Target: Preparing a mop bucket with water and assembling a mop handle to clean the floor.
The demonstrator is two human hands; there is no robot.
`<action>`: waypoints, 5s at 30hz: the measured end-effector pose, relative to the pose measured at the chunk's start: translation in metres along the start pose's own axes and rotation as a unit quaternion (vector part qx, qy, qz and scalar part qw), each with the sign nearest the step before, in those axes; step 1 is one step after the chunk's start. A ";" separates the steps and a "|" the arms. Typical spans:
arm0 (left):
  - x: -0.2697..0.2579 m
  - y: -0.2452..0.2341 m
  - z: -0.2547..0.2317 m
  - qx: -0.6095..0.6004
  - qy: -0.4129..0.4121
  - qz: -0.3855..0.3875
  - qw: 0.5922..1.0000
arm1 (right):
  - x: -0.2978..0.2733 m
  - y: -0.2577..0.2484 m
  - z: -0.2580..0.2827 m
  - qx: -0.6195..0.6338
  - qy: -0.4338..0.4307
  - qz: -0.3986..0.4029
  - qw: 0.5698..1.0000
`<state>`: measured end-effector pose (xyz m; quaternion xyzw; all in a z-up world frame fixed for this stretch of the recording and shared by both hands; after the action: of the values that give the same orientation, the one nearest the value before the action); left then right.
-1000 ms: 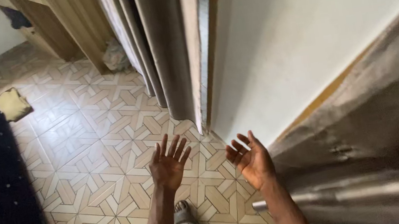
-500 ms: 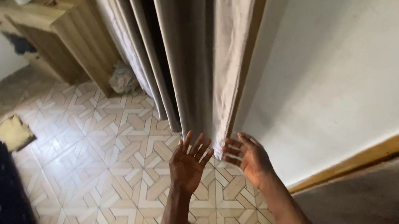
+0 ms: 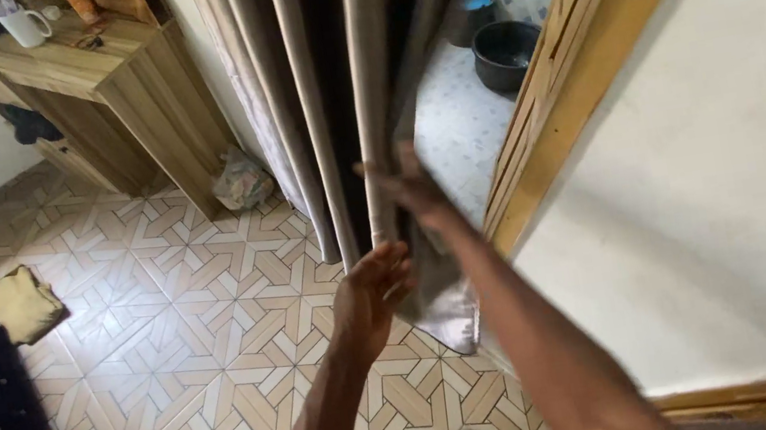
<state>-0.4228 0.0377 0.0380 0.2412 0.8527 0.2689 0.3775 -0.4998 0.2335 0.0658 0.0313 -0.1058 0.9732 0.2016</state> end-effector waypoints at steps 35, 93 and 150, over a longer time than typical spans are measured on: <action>0.609 0.119 -0.273 -0.120 -0.030 0.126 0.984 | 0.415 -0.122 -0.203 0.584 0.100 -0.347 0.727; 1.421 0.431 -0.478 -0.148 -0.191 0.196 0.950 | 1.172 -0.435 -0.416 0.574 0.043 -0.417 0.704; 1.771 0.267 0.240 0.389 -0.362 0.291 0.795 | 0.811 -0.631 -1.006 0.170 0.482 -0.362 0.779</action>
<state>-1.2418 1.3892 -0.8381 0.6845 0.5756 -0.0950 0.4371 -1.0102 1.3319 -0.7095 -0.3726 0.1918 0.7182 0.5555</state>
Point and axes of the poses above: each hand's wrist, its own x-axis towards the middle knuckle, its own y-axis out of the palm, z = x × y, the point moved 6 cm from there along x, towards the middle knuckle, and after that the axes turned 13 degrees about -y, right-handed, at the moved point
